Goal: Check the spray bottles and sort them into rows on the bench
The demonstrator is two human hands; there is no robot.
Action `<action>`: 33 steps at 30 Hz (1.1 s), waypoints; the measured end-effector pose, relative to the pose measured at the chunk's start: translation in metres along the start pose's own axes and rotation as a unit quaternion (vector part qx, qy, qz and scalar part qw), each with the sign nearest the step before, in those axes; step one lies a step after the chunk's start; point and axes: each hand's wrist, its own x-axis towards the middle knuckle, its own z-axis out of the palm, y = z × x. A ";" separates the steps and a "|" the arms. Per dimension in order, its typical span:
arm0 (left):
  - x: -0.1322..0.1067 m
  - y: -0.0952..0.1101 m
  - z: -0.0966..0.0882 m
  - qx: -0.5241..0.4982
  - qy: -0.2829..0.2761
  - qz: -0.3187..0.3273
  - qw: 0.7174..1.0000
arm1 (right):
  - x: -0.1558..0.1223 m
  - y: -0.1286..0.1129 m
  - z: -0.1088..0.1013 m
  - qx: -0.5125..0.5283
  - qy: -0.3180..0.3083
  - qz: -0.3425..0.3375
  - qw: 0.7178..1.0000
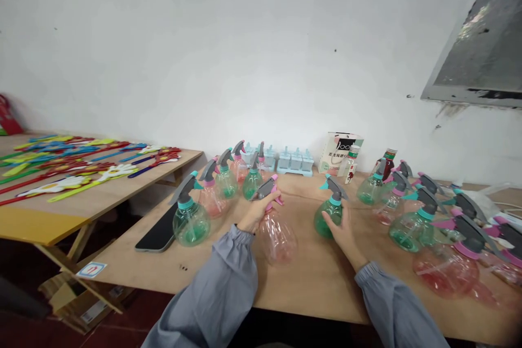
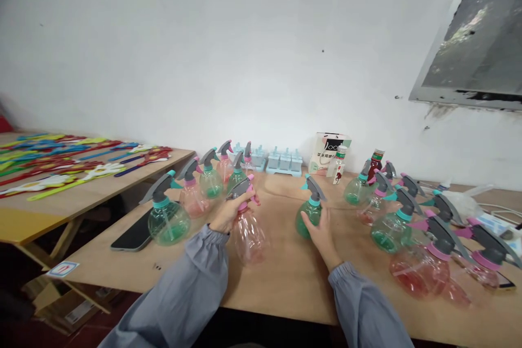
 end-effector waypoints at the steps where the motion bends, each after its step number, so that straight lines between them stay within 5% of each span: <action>1: -0.001 0.000 0.001 0.002 0.004 -0.006 1.000 | 0.001 0.000 0.001 0.003 -0.003 0.001 1.000; 6: -0.002 0.002 0.002 -0.014 -0.050 -0.013 0.999 | 0.003 0.002 0.002 0.006 -0.010 0.011 1.000; 18: 0.001 -0.001 0.000 -0.033 0.019 0.003 0.999 | 0.003 0.003 0.001 0.011 -0.011 0.009 1.000; 23: 0.002 -0.003 0.000 -0.028 -0.041 0.014 0.999 | 0.002 0.002 0.000 0.014 -0.019 0.017 1.000; 27: 0.003 -0.007 0.000 -0.013 0.014 0.061 0.998 | 0.002 0.001 0.000 0.011 -0.021 0.019 1.000; 33: 0.002 -0.007 -0.002 0.004 -0.043 0.078 0.996 | 0.003 0.001 0.000 0.011 -0.020 0.014 1.000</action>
